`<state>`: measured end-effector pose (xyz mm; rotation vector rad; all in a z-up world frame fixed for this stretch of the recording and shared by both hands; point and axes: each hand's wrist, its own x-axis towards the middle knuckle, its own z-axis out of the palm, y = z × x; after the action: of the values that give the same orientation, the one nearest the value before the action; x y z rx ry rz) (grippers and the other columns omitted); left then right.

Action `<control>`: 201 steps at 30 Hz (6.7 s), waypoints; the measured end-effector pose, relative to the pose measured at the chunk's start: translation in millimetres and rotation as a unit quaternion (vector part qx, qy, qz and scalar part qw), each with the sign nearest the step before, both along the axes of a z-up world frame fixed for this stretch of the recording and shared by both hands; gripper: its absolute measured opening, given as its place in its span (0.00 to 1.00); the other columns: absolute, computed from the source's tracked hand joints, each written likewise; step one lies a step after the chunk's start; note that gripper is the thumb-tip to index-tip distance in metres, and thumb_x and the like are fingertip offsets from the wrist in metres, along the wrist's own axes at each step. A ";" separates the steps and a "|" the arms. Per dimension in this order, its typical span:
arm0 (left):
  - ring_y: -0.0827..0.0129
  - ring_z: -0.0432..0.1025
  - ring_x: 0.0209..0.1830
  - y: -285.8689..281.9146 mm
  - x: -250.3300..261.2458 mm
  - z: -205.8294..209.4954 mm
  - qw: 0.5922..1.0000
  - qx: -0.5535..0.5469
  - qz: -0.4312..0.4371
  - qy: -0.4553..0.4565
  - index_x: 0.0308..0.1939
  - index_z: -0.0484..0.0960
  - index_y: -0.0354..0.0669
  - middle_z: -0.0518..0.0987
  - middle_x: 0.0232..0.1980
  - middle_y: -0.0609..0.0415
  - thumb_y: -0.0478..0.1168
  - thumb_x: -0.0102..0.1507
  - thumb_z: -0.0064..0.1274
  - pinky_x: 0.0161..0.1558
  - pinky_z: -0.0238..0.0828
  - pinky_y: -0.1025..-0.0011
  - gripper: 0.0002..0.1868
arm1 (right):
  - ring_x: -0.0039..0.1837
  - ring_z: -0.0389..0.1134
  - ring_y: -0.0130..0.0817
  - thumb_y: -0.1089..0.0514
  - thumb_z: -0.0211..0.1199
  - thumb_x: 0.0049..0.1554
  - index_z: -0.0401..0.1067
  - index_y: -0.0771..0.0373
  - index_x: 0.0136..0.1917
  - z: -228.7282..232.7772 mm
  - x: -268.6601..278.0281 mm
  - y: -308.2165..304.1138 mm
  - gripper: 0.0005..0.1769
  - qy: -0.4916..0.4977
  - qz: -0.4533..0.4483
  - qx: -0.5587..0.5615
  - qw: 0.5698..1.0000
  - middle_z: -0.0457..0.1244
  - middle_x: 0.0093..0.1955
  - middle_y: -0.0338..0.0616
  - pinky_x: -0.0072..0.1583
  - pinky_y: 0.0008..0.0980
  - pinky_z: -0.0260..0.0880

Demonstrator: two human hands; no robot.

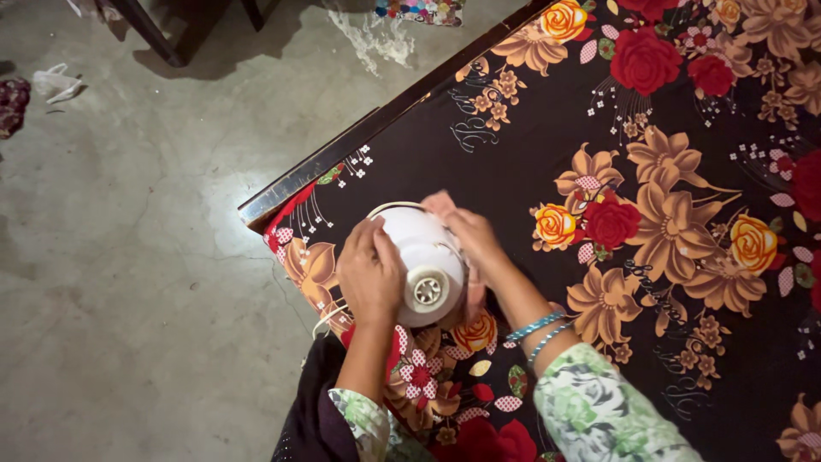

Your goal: The person retrieves a white electric kettle from a shelf and wipes its exterior with a cloth. They rotate the kettle to clean different sides, including the lid and handle, then place it on a floral tablecloth and continue wiping.

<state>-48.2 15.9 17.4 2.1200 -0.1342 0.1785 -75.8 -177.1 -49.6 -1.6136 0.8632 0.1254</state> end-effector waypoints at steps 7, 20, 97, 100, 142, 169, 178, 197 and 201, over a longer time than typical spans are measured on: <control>0.50 0.72 0.60 -3.9 -17.1 -0.9 0.996 -0.004 -0.083 -0.022 0.52 0.83 0.42 0.78 0.58 0.45 0.41 0.67 0.45 0.63 0.65 0.55 0.15 | 0.52 0.72 0.37 0.47 0.57 0.60 0.79 0.60 0.52 8.4 6.5 -7.4 0.18 -0.086 0.162 -0.214 0.960 0.71 0.52 0.42 0.55 0.35 0.71; 0.48 0.68 0.67 7.7 -45.3 6.3 0.995 -0.068 -0.076 -0.008 0.77 0.56 0.34 0.73 0.67 0.40 0.41 0.64 0.45 0.69 0.59 0.56 0.37 | 0.61 0.71 0.50 0.44 0.55 0.61 0.78 0.56 0.56 10.1 -27.8 7.6 0.20 0.010 0.058 -0.177 0.982 0.71 0.57 0.44 0.60 0.46 0.71; 0.71 0.74 0.55 -20.2 1.8 -59.0 0.870 -0.432 -0.107 0.210 0.53 0.78 0.33 0.72 0.56 0.56 0.33 0.65 0.59 0.55 0.71 0.74 0.13 | 0.69 0.53 0.58 0.48 0.78 0.53 0.67 0.67 0.67 40.3 -60.4 -12.6 0.37 0.013 -0.032 -0.363 0.931 0.55 0.69 0.64 0.67 0.53 0.57; 0.69 0.73 0.51 -17.7 -4.0 -53.0 0.937 -0.308 -0.074 0.148 0.42 0.85 0.33 0.74 0.51 0.55 0.36 0.63 0.62 0.50 0.71 0.72 0.08 | 0.70 0.60 0.39 0.46 0.76 0.59 0.56 0.68 0.72 29.5 -71.8 -21.4 0.42 0.010 -0.101 -0.104 0.989 0.56 0.68 0.52 0.67 0.39 0.64; 0.51 0.75 0.61 -23.7 4.5 6.7 0.989 0.042 -0.098 0.099 0.57 0.84 0.52 0.82 0.60 0.52 0.51 0.68 0.45 0.62 0.68 0.60 0.20 | 0.84 0.42 0.52 0.23 0.31 0.63 0.40 0.49 0.84 44.5 11.5 36.9 0.47 -0.073 0.178 -0.249 0.949 0.40 0.86 0.53 0.77 0.49 0.43; 0.57 0.71 0.68 0.1 -17.5 -145.9 0.902 -0.256 0.093 0.336 0.70 0.72 0.39 0.77 0.68 0.47 0.54 0.72 0.32 0.66 0.63 0.64 0.30 | 0.71 0.66 0.39 0.36 0.51 0.62 0.75 0.47 0.65 52.2 34.1 24.4 0.26 -0.071 0.207 -0.261 0.940 0.67 0.68 0.37 0.72 0.41 0.65; 0.64 0.67 0.77 -18.8 -13.7 -1.9 0.957 -0.223 -0.003 0.185 0.72 0.71 0.47 0.73 0.76 0.54 0.58 0.74 0.27 0.75 0.56 0.70 0.32 | 0.75 0.60 0.51 0.37 0.52 0.64 0.68 0.59 0.71 59.8 -5.0 30.0 0.32 -0.121 0.145 -0.339 0.922 0.60 0.74 0.52 0.73 0.44 0.59; 0.59 0.78 0.45 -36.7 -76.3 -108.7 0.739 -0.489 0.075 0.458 0.63 0.77 0.38 0.82 0.52 0.46 0.50 0.69 0.37 0.41 0.76 0.62 0.26 | 0.82 0.48 0.52 0.25 0.54 0.56 0.40 0.73 0.81 23.4 -63.8 44.1 0.61 -0.027 0.075 -0.125 0.989 0.45 0.81 0.66 0.77 0.38 0.49; 0.54 0.79 0.45 -49.8 -74.0 -103.0 0.721 -0.315 0.177 0.592 0.59 0.78 0.32 0.83 0.52 0.45 0.57 0.67 0.46 0.39 0.76 0.57 0.31 | 0.79 0.58 0.49 0.23 0.53 0.54 0.55 0.70 0.77 38.7 -75.8 32.2 0.56 -0.002 0.106 -0.091 0.990 0.57 0.77 0.63 0.75 0.38 0.56</control>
<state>-122.2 -33.9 -85.6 1.2045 0.9642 -0.8187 -151.6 -144.9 -10.9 -1.8752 0.7143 0.1959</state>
